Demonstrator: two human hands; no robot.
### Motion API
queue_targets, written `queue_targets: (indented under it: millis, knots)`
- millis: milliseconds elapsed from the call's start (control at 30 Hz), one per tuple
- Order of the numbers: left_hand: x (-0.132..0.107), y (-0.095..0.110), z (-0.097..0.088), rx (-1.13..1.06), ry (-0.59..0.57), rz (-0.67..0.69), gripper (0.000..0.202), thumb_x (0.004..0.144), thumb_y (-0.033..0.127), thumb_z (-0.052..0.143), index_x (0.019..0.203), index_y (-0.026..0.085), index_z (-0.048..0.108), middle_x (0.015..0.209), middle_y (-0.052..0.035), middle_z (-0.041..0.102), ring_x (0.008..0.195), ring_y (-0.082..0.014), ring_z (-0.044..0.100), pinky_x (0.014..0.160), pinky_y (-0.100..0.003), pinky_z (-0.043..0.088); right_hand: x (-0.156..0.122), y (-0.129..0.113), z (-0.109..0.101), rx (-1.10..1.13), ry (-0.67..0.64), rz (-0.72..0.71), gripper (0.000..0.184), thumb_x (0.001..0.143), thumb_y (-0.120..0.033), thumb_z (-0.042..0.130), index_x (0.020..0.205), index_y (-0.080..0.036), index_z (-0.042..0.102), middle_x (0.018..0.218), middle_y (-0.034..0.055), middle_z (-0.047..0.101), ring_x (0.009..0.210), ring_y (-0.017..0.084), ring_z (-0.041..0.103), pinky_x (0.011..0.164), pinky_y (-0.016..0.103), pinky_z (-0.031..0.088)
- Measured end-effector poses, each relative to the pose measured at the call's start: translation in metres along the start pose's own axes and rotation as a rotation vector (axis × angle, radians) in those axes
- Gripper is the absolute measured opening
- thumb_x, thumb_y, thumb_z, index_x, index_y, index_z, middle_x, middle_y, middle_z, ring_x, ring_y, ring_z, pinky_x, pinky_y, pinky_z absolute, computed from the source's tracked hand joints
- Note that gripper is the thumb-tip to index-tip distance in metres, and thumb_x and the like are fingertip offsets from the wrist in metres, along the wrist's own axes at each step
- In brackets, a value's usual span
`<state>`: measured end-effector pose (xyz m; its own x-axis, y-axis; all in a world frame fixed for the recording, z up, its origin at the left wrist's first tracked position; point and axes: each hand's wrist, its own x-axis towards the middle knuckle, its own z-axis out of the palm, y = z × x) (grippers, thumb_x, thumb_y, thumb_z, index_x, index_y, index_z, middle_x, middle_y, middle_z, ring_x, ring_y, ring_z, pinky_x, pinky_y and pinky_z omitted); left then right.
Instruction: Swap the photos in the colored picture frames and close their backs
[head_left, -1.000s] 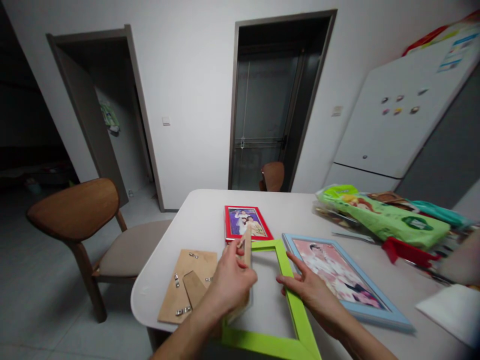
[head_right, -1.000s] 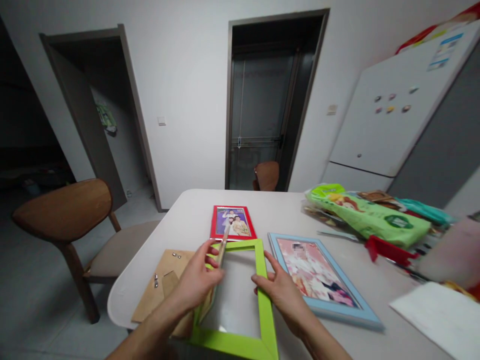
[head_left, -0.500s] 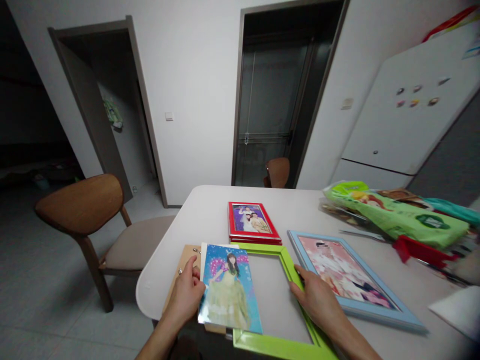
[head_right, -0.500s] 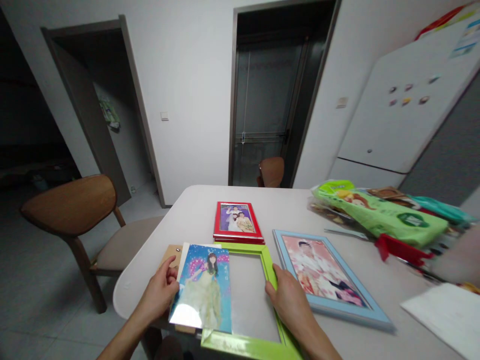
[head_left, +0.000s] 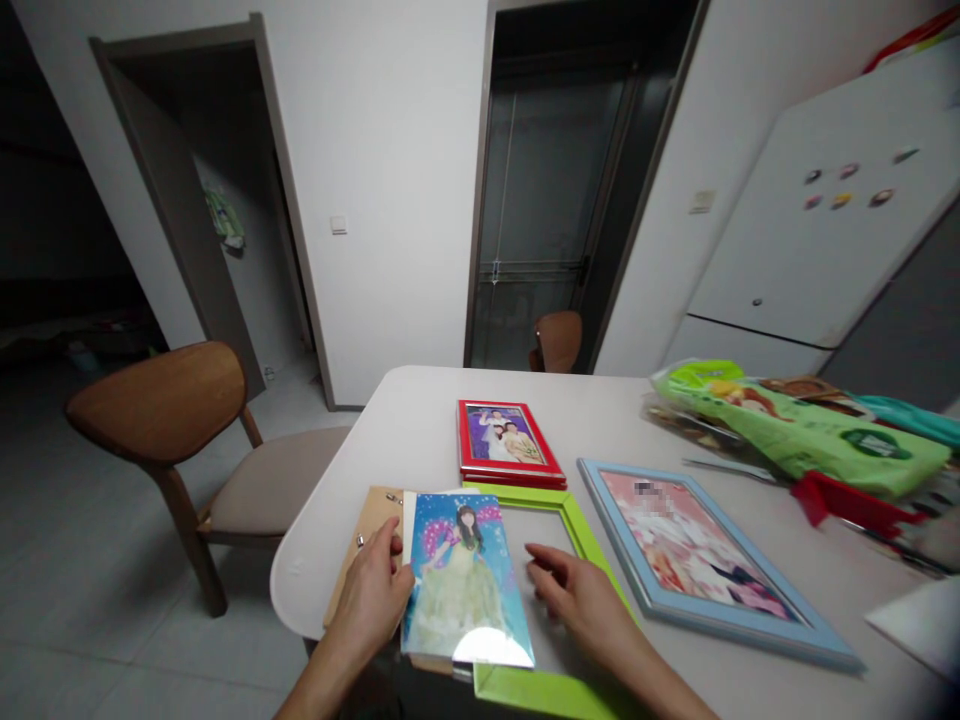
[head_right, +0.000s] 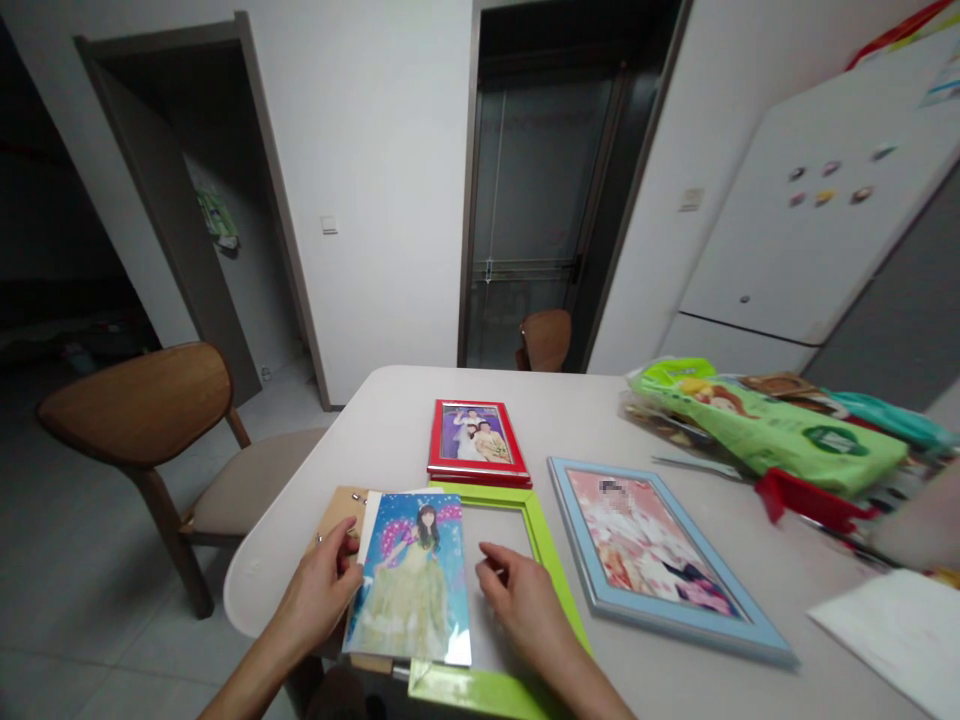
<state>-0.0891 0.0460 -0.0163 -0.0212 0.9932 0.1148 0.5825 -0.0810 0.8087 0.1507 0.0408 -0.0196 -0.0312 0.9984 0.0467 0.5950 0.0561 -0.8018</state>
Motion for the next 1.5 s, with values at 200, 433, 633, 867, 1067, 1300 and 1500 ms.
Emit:
queue_targets:
  millis: [200, 433, 633, 867, 1067, 1300, 1500]
  knots:
    - [0.009, 0.000, 0.005, -0.149, -0.035, -0.071, 0.048, 0.067, 0.013, 0.046, 0.114, 0.008, 0.039, 0.078, -0.0020, 0.057, 0.061, -0.0120, 0.054, 0.061, -0.021, 0.042, 0.017, -0.021, 0.026, 0.428, -0.177, 0.042, 0.033, 0.068, -0.022, 0.043, 0.095, -0.012, 0.059, 0.066, 0.0015, 0.066, 0.058, 0.016, 0.058, 0.059, 0.027, 0.045]
    - [0.001, 0.015, 0.004, -0.311, 0.023, -0.046, 0.047, 0.068, 0.021, 0.053, 0.112, 0.012, 0.041, 0.107, -0.0095, 0.053, 0.093, -0.0181, 0.052, 0.079, -0.026, 0.041, 0.003, -0.052, 0.016, 0.781, -0.065, 0.183, 0.031, 0.070, -0.029, 0.047, 0.093, -0.011, 0.056, 0.071, 0.0061, 0.066, 0.062, 0.018, 0.060, 0.059, 0.029, 0.047]
    - [-0.031, 0.084, 0.016, -0.732, -0.160, 0.087, 0.068, 0.066, 0.028, 0.062, 0.124, 0.016, 0.030, 0.128, -0.0105, 0.037, 0.117, -0.0245, 0.033, 0.092, -0.032, 0.034, -0.027, -0.086, 0.003, 0.401, 0.191, -0.235, 0.024, 0.071, -0.028, 0.050, 0.091, -0.017, 0.057, 0.090, 0.0082, 0.063, 0.077, 0.017, 0.058, 0.066, 0.027, 0.049]
    - [-0.023, 0.088, 0.021, -0.989, 0.057, -0.029, 0.049, 0.067, 0.035, 0.058, 0.109, 0.015, 0.044, 0.106, -0.0085, 0.057, 0.098, -0.0227, 0.053, 0.083, -0.029, 0.042, -0.039, -0.082, 0.023, 0.075, 0.099, -0.619, 0.037, 0.068, -0.022, 0.053, 0.105, -0.020, 0.054, 0.109, 0.0092, 0.056, 0.102, 0.021, 0.050, 0.087, 0.036, 0.041]
    - [-0.014, 0.076, -0.004, -0.958, 0.087, -0.053, 0.041, 0.067, 0.032, 0.056, 0.103, 0.014, 0.048, 0.094, -0.0056, 0.063, 0.086, -0.0220, 0.058, 0.070, -0.028, 0.047, -0.021, -0.063, 0.019, 0.270, 0.184, -0.300, 0.039, 0.073, -0.034, 0.048, 0.109, -0.017, 0.051, 0.118, 0.0107, 0.049, 0.109, 0.022, 0.044, 0.091, 0.040, 0.036]
    - [-0.020, 0.096, 0.015, -1.129, -0.085, -0.058, 0.040, 0.069, 0.028, 0.053, 0.107, 0.017, 0.047, 0.093, -0.0040, 0.064, 0.083, -0.0208, 0.059, 0.069, -0.028, 0.047, -0.013, -0.065, -0.014, 0.793, -0.012, 0.066, 0.043, 0.076, -0.042, 0.039, 0.111, -0.018, 0.046, 0.088, 0.0072, 0.066, 0.080, 0.022, 0.061, 0.068, 0.034, 0.048]
    - [-0.014, 0.081, 0.060, -0.855, -0.200, -0.029, 0.052, 0.071, 0.030, 0.045, 0.117, 0.007, 0.038, 0.113, -0.0141, 0.053, 0.103, -0.0237, 0.049, 0.086, -0.034, 0.039, -0.016, -0.017, -0.043, 0.829, 0.028, 0.289, 0.037, 0.070, -0.033, 0.048, 0.104, -0.017, 0.047, 0.069, 0.0040, 0.067, 0.063, 0.021, 0.063, 0.054, 0.030, 0.048]
